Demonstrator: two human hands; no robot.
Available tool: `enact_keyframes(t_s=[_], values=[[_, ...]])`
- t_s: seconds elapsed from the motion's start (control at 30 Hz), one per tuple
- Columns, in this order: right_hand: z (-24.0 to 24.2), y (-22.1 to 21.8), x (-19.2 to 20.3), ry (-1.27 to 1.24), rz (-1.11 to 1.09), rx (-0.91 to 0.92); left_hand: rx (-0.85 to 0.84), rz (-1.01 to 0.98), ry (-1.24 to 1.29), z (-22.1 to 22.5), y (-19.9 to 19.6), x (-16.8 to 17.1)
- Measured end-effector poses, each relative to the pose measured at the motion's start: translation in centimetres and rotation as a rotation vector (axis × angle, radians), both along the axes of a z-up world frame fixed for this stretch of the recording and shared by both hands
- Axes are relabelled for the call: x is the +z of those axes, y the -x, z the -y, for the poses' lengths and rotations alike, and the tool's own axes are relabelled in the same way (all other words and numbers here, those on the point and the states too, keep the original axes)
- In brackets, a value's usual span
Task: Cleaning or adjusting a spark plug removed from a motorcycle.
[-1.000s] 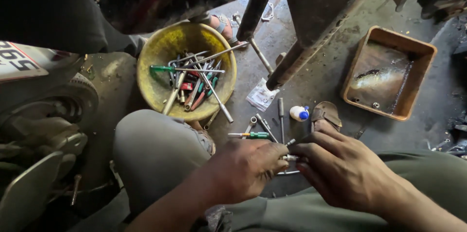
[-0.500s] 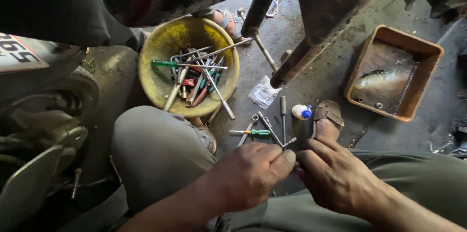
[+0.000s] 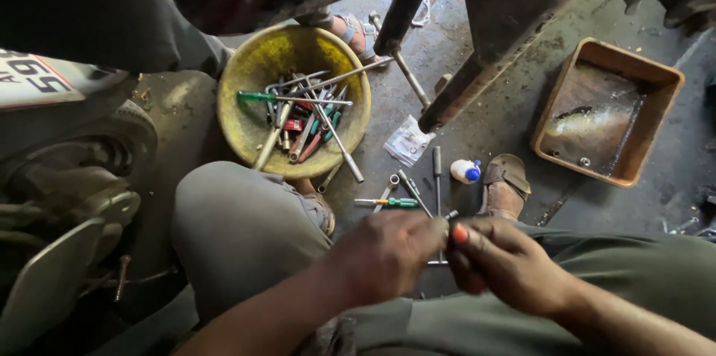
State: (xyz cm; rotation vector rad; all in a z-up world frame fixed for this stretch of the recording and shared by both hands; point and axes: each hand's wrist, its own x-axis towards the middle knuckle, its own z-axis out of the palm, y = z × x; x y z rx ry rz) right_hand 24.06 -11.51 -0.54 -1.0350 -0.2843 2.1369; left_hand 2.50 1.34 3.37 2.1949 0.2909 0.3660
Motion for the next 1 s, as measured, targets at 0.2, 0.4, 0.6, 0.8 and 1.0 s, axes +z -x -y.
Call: enact_keyframes(t_s=[0.2,0.4,0.6,0.8,1.0], values=[[-4.0,0.9,4.8,-0.676,0.763,-0.091,0.293,0.085,0.218,0.5,-0.9,1.5],[-2.6,2.5,4.9,-0.723,1.154,-0.396,0.405,0.112,0.422,2.5,-1.2,1.0],[-2.0,3.2,5.3,-0.668,0.904,-0.601,0.354,0.362,0.484,3.2,-1.5,0.9],[-2.4,2.6,7.0,-0.752,1.089,-0.480,0.294,0.354,0.504,2.6,-1.3,0.9],[-2.9,2.0,8.3,-0.885,1.156,-0.410,0.190,0.368,0.486,2.1,-1.1,1.6]])
